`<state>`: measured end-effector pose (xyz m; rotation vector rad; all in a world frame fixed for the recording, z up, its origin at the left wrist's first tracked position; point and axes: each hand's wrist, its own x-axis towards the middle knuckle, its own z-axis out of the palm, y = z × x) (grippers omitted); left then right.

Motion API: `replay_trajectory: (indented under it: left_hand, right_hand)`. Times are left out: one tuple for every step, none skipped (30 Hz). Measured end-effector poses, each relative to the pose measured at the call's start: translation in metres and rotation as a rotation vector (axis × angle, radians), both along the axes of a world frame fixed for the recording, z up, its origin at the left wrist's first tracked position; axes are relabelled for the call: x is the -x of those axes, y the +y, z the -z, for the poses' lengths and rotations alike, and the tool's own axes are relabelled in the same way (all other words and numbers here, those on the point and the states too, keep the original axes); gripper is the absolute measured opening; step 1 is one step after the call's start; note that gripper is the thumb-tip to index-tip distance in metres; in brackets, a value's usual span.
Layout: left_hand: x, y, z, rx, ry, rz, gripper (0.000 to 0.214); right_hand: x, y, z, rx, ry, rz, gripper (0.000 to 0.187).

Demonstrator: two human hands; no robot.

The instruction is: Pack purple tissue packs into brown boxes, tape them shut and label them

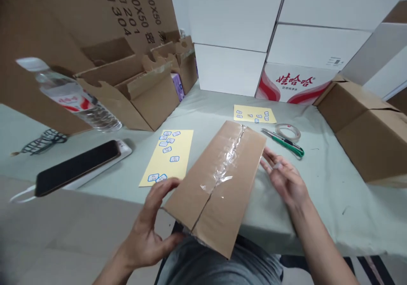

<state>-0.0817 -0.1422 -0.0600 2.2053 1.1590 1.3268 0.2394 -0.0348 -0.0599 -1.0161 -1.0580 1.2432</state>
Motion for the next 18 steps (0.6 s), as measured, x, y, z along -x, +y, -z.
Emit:
replay_trajectory:
  left_hand:
    - [-0.008,0.003,0.0,-0.057,-0.024,0.038,0.076]
    - [-0.017,0.007,-0.001,-0.081,-0.043,0.08,0.069]
    - [-0.027,0.01,-0.001,-0.075,-0.066,0.116,0.062]
    - [-0.038,0.014,-0.001,-0.055,-0.096,0.139,0.056]
    - [-0.049,0.017,-0.001,-0.037,-0.128,0.147,0.052]
    - [-0.06,0.019,0.0,-0.027,-0.162,0.135,0.05]
    - [-0.069,0.021,0.001,-0.026,-0.193,0.114,0.049]
    - [-0.077,0.021,0.002,-0.025,-0.218,0.091,0.048]
    - [-0.084,0.021,0.004,-0.019,-0.238,0.07,0.047]
    - [-0.089,0.02,0.005,-0.004,-0.25,0.058,0.047]
    - [-0.092,0.019,0.007,0.017,-0.258,0.055,0.047]
    - [-0.093,0.017,0.008,0.039,-0.264,0.063,0.047]
    - [-0.094,0.016,0.008,0.059,-0.267,0.079,0.047]
    - [-0.094,0.015,0.009,0.075,-0.271,0.099,0.048]
    - [-0.094,0.013,0.009,0.085,-0.273,0.12,0.05]
    - [-0.094,0.012,0.009,0.092,-0.269,0.136,0.051]
    - [-0.094,0.011,0.009,0.096,-0.261,0.144,0.053]
    - [-0.094,0.01,0.008,0.098,-0.248,0.145,0.055]
  right_hand:
    - [-0.005,-0.011,-0.004,-0.021,-0.002,0.011,0.036]
    - [-0.01,-0.028,-0.007,-0.049,-0.012,0.026,0.032]
    - [-0.013,-0.048,-0.01,-0.083,-0.036,0.049,0.028]
    - [-0.014,-0.071,-0.012,-0.113,-0.08,0.07,0.023]
    - [-0.012,-0.095,-0.013,-0.147,-0.157,0.105,0.018]
    - [-0.008,-0.116,-0.013,-0.179,-0.267,0.147,0.013]
    - [-0.001,-0.135,-0.013,-0.211,-0.395,0.184,0.008]
    - [0.008,-0.149,-0.012,-0.249,-0.512,0.221,0.004]
    - [0.018,-0.158,-0.01,-0.285,-0.603,0.251,0.003]
    - [0.028,-0.162,-0.008,-0.321,-0.669,0.273,0.004]
    - [0.038,-0.163,-0.006,-0.356,-0.707,0.294,0.004]
    - [0.046,-0.16,-0.004,-0.386,-0.727,0.316,0.005]
    - [0.053,-0.156,-0.002,-0.408,-0.733,0.338,0.006]
    - [0.059,-0.151,0.0,-0.421,-0.726,0.363,0.007]
    - [0.063,-0.146,0.002,-0.426,-0.712,0.38,0.008]
    - [0.067,-0.143,0.003,-0.426,-0.694,0.397,0.009]
    - [0.071,-0.14,0.005,-0.426,-0.675,0.408,0.01]
    - [0.074,-0.139,0.005,-0.431,-0.661,0.417,0.011]
